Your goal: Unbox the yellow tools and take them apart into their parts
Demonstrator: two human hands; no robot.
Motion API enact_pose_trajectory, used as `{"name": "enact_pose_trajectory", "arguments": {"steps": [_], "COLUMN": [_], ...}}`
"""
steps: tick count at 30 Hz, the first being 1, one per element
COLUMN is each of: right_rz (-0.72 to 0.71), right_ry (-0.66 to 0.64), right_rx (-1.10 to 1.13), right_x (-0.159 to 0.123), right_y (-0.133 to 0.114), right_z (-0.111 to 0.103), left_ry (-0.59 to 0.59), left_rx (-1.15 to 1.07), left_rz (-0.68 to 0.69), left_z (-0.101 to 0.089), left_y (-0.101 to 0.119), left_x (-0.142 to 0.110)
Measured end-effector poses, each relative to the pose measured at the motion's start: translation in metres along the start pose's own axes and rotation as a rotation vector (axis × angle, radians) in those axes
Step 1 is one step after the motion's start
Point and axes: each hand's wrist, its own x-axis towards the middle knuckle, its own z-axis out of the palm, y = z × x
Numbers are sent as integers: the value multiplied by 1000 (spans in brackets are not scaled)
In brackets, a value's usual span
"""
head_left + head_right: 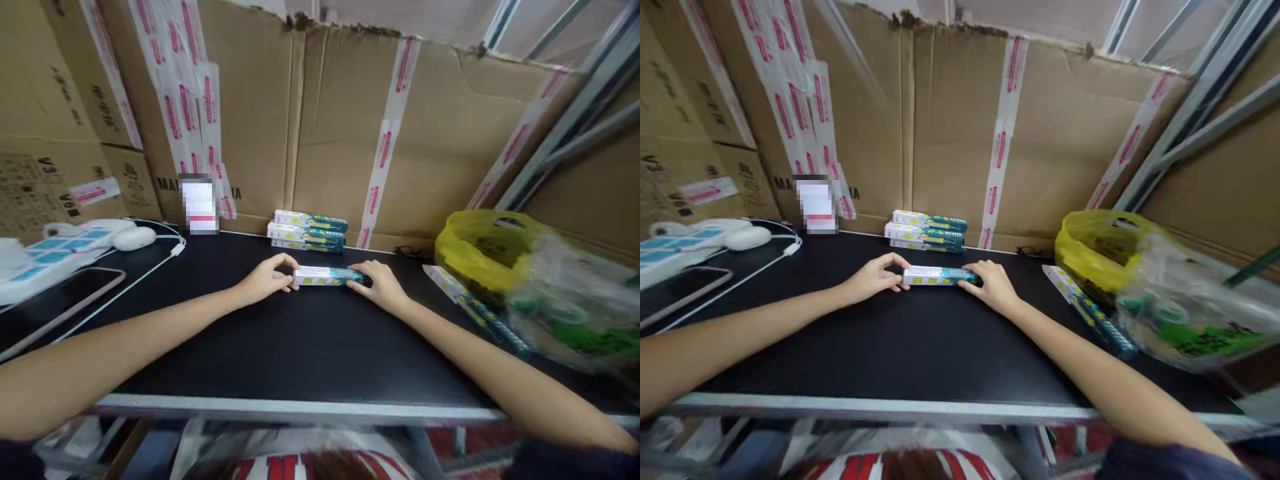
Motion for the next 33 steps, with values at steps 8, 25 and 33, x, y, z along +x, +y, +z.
{"name": "enact_pose_trajectory", "arguments": {"steps": [8,25,33], "right_rz": [-91,-60,-83], "right_ry": [-23,-99,-127], "right_rx": [-49,-108,-58], "right_x": [1,-1,-1], "right_y": [-1,-8,-7], "right_z": [-6,-12,-14], "left_ry": [-54,-29,-9], "left_rx": [-6,-15,-47], "left_rz": [-6,26,124], "left_z": [-7,-3,0], "left_y": [-2,-3,-2], "left_x": [0,-3,0]}}
